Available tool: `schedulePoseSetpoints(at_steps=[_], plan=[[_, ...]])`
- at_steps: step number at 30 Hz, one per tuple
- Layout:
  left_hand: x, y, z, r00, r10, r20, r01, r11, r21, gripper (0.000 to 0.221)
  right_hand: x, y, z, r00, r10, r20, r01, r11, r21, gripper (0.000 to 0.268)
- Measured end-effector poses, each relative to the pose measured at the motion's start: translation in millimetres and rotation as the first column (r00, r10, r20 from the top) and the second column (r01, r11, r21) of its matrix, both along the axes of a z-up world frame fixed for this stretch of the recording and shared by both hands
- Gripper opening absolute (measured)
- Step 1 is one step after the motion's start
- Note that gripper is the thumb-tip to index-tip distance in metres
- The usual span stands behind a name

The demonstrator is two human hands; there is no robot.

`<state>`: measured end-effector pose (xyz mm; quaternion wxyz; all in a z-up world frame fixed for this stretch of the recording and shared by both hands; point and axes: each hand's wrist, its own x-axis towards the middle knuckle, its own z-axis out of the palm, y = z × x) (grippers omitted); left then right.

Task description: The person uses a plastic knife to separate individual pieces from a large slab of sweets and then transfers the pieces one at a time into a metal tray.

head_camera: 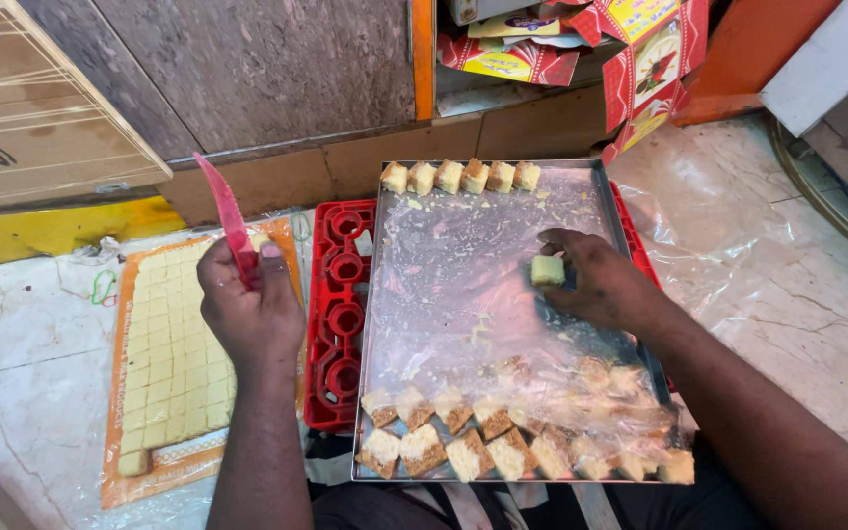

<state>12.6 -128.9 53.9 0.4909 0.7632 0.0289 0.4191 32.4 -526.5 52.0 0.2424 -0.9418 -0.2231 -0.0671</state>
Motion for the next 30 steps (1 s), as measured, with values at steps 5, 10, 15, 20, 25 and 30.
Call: schedulePoseSetpoints(at_steps=[5, 10, 15, 20, 25, 30], plan=[[34, -2, -22, 0.996, -0.079, 0.051, 0.084, 0.991, -0.107, 0.026, 19, -2, 14, 0.873, -0.07, -0.484, 0.109, 0.993, 0.054, 0.055], [22, 11, -38, 0.98, -0.132, -0.152, 0.072, 0.934, -0.349, 0.025, 23, -25, 21, 0.827, -0.016, -0.561, 0.078, 0.993, 0.088, 0.041], [2, 30, -33, 0.989, -0.115, -0.09, 0.066, 0.901, -0.428, 0.031, 14, -35, 21, 0.954, 0.082, -0.289, -0.053, 0.993, 0.105, 0.055], [-3, 30, -31, 0.991, -0.085, -0.101, 0.043, 0.93, -0.365, 0.031, -1, -9, 35, 0.939, 0.289, -0.185, -0.32, 0.933, -0.166, 0.078], [-8, 30, -34, 0.989, -0.078, -0.122, 0.039, 0.955, -0.296, 0.032, -5, 9, 42, 0.966, 0.16, -0.201, -0.228, 0.893, -0.387, 0.062], [-12, 37, -35, 0.988, -0.04, -0.152, -0.007, 0.955, -0.297, 0.033, -7, 18, 40, 0.979, 0.144, -0.142, -0.197, 0.838, -0.508, 0.057]])
